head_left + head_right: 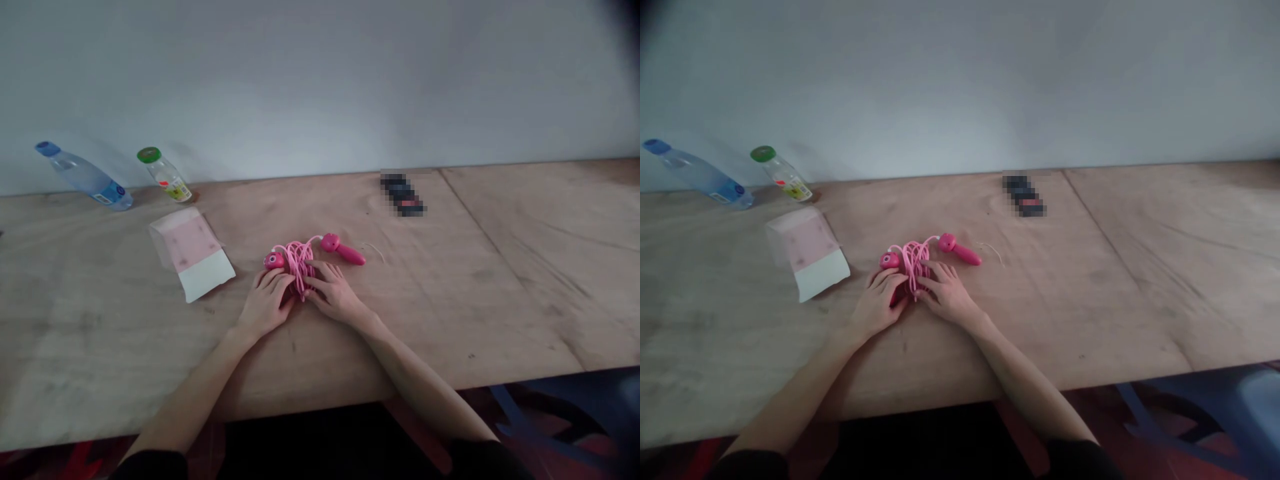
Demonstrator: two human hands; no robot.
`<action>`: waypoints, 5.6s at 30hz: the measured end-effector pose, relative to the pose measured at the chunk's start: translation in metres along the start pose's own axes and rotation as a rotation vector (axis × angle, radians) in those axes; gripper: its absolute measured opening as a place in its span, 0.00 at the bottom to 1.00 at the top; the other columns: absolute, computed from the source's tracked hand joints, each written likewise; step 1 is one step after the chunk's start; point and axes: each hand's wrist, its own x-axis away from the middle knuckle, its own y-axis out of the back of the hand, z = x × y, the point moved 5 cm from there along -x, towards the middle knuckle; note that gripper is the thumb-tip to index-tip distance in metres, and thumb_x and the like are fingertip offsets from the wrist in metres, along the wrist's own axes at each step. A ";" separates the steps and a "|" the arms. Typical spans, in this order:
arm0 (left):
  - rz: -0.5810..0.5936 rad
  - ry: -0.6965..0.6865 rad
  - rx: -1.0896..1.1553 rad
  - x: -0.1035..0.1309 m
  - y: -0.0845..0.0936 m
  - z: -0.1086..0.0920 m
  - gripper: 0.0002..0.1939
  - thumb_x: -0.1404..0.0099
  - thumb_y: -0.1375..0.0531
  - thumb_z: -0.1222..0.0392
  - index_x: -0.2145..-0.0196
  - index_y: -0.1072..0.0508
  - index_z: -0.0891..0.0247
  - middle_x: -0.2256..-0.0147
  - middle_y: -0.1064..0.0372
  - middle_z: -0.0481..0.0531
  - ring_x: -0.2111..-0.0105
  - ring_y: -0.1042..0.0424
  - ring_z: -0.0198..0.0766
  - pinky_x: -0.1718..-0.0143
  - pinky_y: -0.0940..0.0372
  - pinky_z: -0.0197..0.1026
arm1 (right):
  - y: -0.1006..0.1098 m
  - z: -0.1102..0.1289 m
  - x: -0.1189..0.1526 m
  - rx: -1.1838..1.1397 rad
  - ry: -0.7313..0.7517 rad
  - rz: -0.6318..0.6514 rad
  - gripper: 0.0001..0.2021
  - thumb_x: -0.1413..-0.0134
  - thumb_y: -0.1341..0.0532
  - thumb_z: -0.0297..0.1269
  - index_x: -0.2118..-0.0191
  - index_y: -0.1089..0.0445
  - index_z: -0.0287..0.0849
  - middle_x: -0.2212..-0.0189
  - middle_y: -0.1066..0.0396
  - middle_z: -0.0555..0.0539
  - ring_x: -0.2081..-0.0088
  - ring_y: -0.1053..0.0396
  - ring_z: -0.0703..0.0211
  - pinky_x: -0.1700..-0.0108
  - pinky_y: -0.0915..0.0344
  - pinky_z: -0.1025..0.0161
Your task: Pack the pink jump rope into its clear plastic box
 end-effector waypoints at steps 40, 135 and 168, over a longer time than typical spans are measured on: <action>-0.002 -0.039 -0.161 -0.006 0.005 -0.004 0.11 0.23 0.39 0.55 0.48 0.21 0.59 0.50 0.20 0.57 0.44 0.26 0.53 0.32 0.40 0.61 | 0.003 -0.011 0.006 0.154 -0.201 -0.118 0.19 0.36 0.37 0.32 0.41 0.24 0.47 0.45 0.26 0.38 0.45 0.31 0.37 0.40 0.32 0.40; 0.059 0.181 0.275 0.001 0.024 0.048 0.33 0.20 0.44 0.51 0.24 0.46 0.56 0.28 0.39 0.64 0.28 0.37 0.55 0.27 0.39 0.64 | 0.021 -0.048 0.006 -0.247 -0.514 -0.483 0.15 0.33 0.37 0.49 0.47 0.26 0.46 0.52 0.20 0.39 0.52 0.22 0.45 0.47 0.24 0.46; 0.085 0.177 0.168 -0.001 0.021 0.047 0.40 0.23 0.39 0.42 0.22 0.49 0.51 0.26 0.43 0.62 0.26 0.41 0.55 0.26 0.42 0.64 | 0.068 -0.085 0.023 0.168 -0.506 -0.596 0.17 0.30 0.45 0.41 0.47 0.20 0.46 0.51 0.19 0.39 0.49 0.24 0.44 0.41 0.31 0.43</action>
